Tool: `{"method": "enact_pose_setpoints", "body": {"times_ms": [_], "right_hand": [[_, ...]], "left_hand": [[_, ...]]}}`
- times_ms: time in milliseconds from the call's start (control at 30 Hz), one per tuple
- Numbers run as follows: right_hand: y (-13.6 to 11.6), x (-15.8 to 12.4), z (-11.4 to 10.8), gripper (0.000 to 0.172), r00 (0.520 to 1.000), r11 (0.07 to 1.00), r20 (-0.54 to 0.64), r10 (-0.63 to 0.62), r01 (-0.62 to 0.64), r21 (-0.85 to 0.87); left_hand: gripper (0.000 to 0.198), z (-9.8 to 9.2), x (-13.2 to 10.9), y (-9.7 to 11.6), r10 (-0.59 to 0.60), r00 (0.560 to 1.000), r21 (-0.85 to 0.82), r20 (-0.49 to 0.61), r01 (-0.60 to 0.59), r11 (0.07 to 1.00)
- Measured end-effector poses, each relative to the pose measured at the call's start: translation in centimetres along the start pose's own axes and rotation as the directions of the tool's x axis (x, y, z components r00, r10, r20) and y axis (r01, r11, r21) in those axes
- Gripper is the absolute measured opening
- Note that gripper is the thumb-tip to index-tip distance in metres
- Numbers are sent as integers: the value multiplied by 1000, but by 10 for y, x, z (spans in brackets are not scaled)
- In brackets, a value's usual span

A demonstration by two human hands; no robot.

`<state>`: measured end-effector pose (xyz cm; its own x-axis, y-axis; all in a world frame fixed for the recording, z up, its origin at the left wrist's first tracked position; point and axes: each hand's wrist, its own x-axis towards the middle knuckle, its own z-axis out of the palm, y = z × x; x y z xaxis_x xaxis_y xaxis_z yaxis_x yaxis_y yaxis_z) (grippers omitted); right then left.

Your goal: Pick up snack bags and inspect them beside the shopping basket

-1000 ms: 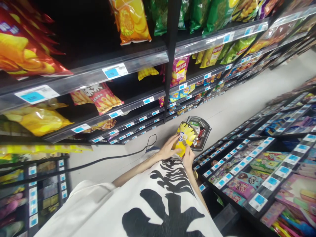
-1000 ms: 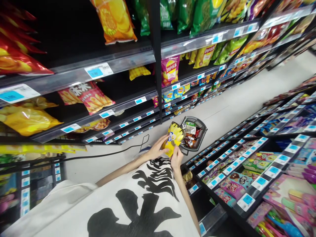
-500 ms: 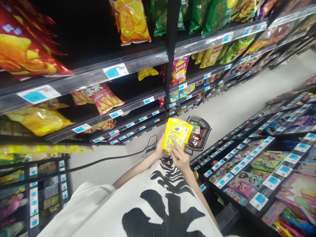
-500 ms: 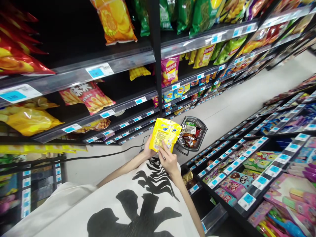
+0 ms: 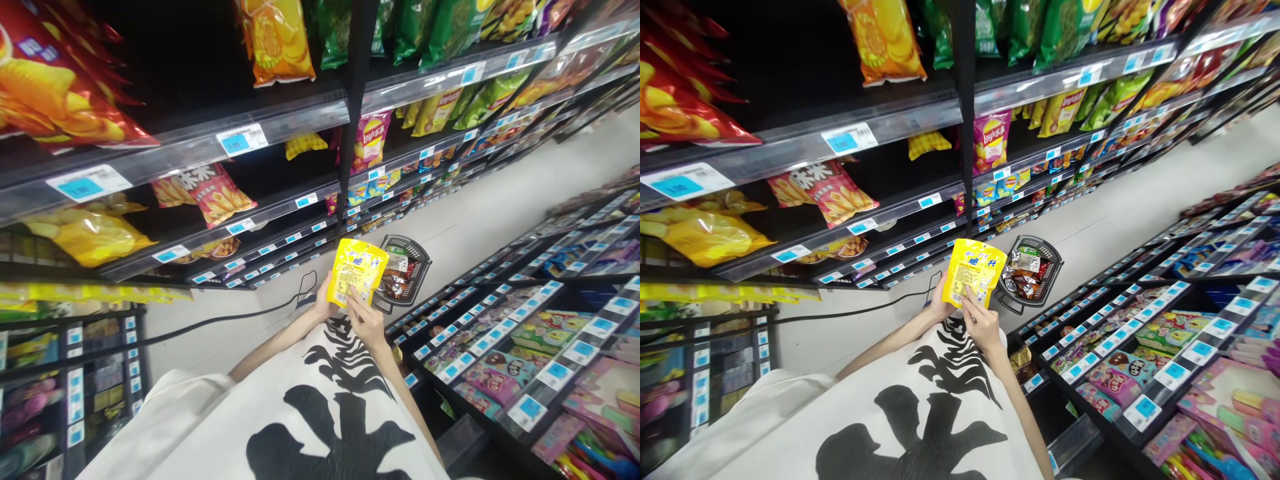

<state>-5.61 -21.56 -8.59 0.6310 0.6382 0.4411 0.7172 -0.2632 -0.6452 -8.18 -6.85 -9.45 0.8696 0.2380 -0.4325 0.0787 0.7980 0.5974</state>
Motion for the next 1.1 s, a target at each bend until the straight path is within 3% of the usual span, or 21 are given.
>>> {"method": "enact_pose_setpoints", "body": {"times_ms": [467, 633, 867, 1100], "right_hand": [[-1, 3, 0, 30, 1000, 1000, -8, -14, 14, -6], [0, 5, 1, 31, 1000, 1000, -2, -20, 20, 5], [1, 7, 3, 31, 1000, 1000, -3, -18, 18, 4], [2, 6, 5, 33, 998, 999, -36, -47, 48, 23]], "left_hand": [[81, 0, 1, 2, 1, 998, 30, -66, 1, 1000], [78, -3, 3, 2, 28, 999, -36, -44, -29, 999], [73, 5, 1, 9, -21, 997, -165, -77, 8, 986], [63, 6, 2, 9, -3, 994, -260, -112, -27, 965]]}}
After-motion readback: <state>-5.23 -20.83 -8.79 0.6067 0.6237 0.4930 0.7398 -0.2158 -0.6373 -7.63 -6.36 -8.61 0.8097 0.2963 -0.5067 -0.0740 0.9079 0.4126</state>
